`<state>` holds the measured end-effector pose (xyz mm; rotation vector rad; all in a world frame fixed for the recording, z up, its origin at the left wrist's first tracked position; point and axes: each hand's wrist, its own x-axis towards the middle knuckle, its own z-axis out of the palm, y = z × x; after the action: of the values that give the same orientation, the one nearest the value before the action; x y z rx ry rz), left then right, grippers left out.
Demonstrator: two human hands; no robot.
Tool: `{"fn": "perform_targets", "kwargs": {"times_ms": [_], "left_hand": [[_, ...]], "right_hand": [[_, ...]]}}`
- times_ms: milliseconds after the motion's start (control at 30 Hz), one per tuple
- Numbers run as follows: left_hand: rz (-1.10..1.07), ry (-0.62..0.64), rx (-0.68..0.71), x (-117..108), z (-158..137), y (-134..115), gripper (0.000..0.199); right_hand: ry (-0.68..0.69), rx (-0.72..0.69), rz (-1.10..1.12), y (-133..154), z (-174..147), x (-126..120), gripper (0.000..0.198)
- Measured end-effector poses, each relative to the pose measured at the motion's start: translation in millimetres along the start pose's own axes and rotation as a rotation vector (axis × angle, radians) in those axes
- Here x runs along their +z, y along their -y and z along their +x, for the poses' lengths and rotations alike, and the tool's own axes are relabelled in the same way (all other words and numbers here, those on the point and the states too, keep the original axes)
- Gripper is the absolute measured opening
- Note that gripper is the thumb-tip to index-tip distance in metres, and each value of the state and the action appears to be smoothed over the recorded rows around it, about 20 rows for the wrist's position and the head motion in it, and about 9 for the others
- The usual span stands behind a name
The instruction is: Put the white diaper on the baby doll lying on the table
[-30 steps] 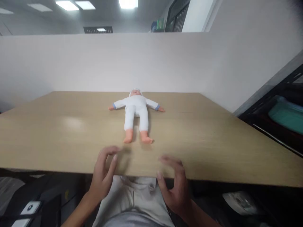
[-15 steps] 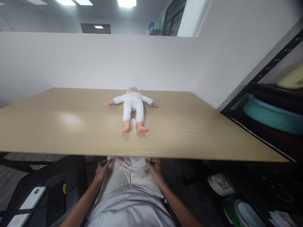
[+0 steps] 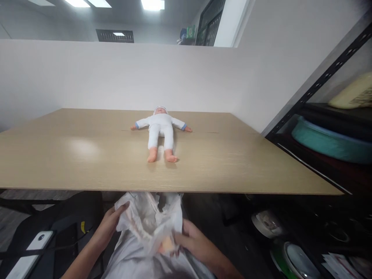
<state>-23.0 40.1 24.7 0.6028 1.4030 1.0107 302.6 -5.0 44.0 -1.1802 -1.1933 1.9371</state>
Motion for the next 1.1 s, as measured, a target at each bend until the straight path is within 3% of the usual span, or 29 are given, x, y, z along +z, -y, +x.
{"fn": "perform_targets", "kwargs": {"times_ms": [100, 133, 300, 433, 500, 567, 633, 733, 833, 933, 1100], "left_hand": [[0.116, 0.041, 0.023, -5, -54, -24, 0.06], [0.15, 0.057, 0.027, -5, -70, -33, 0.062], [0.237, 0.231, 0.137, 15, -118, -85, 0.065], [0.325, 0.347, 0.331, 45, -124, -129, 0.045], [0.401, 0.431, 0.431, 56, -117, -149, 0.04], [0.475, 0.477, 0.516, 64, -104, -169, 0.045], [0.565, 0.454, 0.611, 70, -86, -189, 0.048], [0.754, 0.392, 0.765, 81, -54, -223, 0.046], [0.882, 0.388, 0.818, 93, -14, -255, 0.049], [0.98, 0.399, 0.851, 105, 29, -280, 0.052], [1.108, 0.383, 0.847, 116, 95, -304, 0.053]], "right_hand": [[0.19, 0.009, -0.134, 18, -48, 1, 0.046], [0.153, -0.017, -0.193, 20, -56, -3, 0.044], [-0.344, -0.327, -0.463, 29, -53, -21, 0.059], [-0.338, -0.501, -0.491, 82, -41, -11, 0.102], [-0.315, -0.58, -0.525, 119, -36, -11, 0.101], [-0.245, -0.525, -0.503, 153, -29, -18, 0.07], [-0.137, -0.474, -0.514, 181, -20, -32, 0.056], [-0.249, -0.588, -0.611, 212, 1, -55, 0.055], [-0.334, -0.665, -0.67, 236, 34, -78, 0.054], [-0.363, -0.682, -0.738, 257, 73, -104, 0.05], [-0.301, -0.647, -0.774, 277, 132, -144, 0.063]]}}
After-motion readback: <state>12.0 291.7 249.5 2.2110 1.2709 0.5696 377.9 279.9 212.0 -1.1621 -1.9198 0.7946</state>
